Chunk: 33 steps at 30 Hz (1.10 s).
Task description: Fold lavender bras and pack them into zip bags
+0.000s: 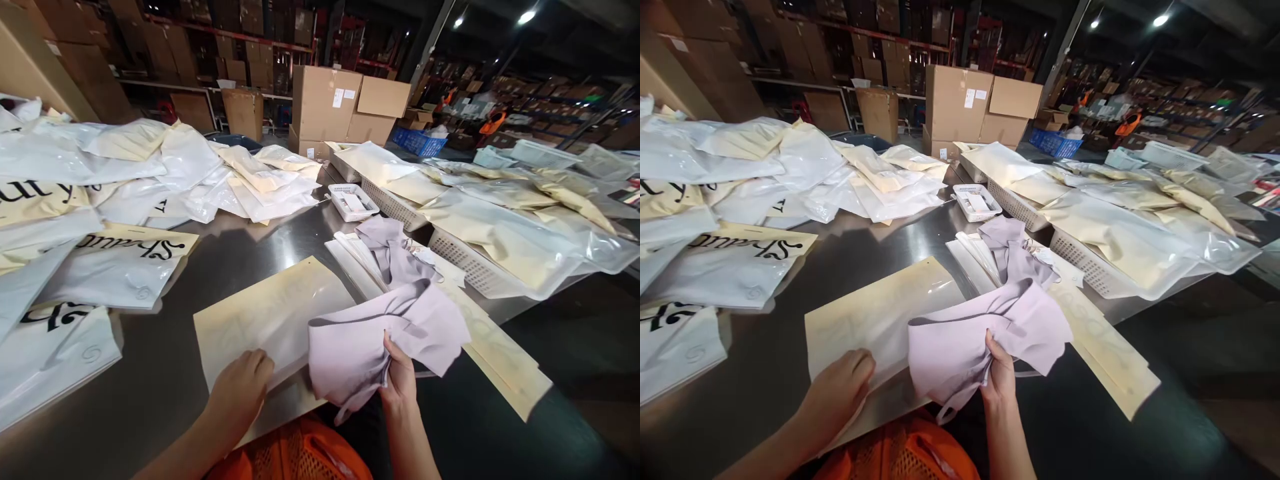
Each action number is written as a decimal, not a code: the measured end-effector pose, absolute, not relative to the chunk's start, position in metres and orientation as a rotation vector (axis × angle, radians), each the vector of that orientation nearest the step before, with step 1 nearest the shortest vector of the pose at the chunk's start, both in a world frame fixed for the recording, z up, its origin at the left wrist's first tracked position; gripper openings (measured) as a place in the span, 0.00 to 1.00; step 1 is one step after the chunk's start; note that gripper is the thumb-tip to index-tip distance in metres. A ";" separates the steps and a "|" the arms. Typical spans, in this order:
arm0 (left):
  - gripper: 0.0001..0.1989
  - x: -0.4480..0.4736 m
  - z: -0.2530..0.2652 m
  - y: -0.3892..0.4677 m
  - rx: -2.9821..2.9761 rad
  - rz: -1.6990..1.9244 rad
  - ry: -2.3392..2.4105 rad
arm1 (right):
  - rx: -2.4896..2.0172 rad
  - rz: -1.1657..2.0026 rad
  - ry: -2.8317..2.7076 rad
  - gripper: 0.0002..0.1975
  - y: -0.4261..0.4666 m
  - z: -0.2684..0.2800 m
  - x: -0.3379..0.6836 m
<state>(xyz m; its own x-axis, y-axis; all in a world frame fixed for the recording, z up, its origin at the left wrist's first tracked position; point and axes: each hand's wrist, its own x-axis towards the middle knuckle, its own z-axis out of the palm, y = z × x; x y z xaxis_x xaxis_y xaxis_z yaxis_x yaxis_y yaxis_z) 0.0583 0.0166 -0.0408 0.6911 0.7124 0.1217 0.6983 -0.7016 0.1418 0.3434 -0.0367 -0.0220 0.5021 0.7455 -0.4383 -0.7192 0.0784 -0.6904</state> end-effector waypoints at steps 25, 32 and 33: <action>0.26 0.070 -0.026 0.074 3.173 0.860 0.885 | -1.289 2.331 -0.631 0.17 -0.027 -0.035 0.318; 0.27 0.054 -0.043 0.068 3.266 0.785 0.641 | -1.289 1.911 -0.171 0.08 -0.016 -0.035 0.323; 0.26 0.055 -0.044 0.062 3.291 0.763 0.663 | -1.280 1.861 -0.143 0.10 -0.015 -0.035 0.320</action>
<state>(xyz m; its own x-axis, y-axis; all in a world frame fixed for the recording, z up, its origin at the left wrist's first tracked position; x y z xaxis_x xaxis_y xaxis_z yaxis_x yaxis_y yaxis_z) 0.0555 0.0621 -0.0438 0.8315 0.2940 0.4714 0.4254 -0.8826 -0.2000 0.3199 -0.0148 -0.0349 -0.1145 0.6917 -0.7130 -0.5743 -0.6317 -0.5207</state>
